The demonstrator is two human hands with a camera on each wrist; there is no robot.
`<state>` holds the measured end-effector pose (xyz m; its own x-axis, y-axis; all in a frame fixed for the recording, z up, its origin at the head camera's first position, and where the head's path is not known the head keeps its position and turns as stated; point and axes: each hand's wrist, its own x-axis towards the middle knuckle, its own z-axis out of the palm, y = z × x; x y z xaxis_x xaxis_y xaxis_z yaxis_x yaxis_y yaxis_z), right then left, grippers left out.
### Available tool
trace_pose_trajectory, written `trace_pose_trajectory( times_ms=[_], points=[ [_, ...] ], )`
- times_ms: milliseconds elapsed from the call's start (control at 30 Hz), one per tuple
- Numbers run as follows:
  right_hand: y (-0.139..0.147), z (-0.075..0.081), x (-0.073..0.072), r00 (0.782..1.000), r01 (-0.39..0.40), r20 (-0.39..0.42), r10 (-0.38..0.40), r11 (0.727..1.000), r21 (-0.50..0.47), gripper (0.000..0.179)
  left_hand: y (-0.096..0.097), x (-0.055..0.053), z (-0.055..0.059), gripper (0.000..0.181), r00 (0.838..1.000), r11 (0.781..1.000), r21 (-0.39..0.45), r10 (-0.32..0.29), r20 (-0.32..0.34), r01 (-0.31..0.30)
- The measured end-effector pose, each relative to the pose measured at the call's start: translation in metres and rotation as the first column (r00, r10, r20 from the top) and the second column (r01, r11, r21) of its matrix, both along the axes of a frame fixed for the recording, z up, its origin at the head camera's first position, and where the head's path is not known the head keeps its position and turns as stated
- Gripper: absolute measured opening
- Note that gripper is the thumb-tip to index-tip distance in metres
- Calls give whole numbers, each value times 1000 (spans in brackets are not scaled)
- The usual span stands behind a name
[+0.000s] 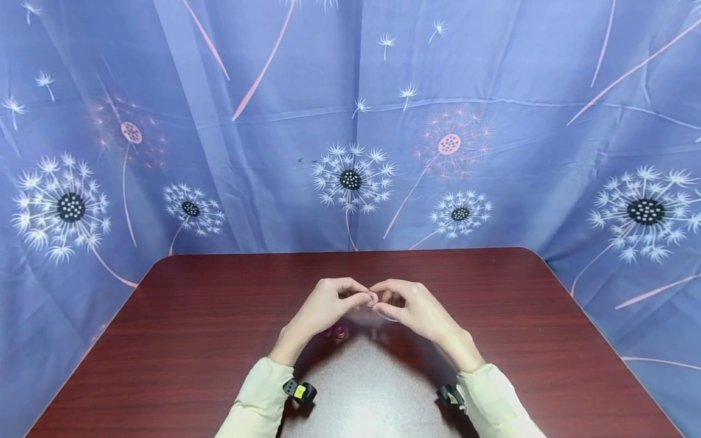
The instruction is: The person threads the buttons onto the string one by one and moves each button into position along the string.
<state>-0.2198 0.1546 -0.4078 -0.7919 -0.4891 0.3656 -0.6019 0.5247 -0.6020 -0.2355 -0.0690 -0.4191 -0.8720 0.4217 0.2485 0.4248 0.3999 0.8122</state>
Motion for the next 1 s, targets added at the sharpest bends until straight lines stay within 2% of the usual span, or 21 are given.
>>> trace_pose_trajectory(
  times_ms=[467, 867, 1000],
  points=[
    [1, 0, 1, 1000, -18, 12, 18, 1000, 3, 23, -2, 0, 0, 8, 1000, 1000, 12, -16, -22, 17],
    [3, -1, 0, 1000, -21, 14, 20, 1000, 13, 23, -8, -2, 0, 6, 999, 999, -11, -37, -11, 37],
    [4, -1, 0, 999, -29, 27, 28, 999, 20, 23, -11, -3, -1, 6, 999, 998, -38, -42, -26, 41]
  ],
)
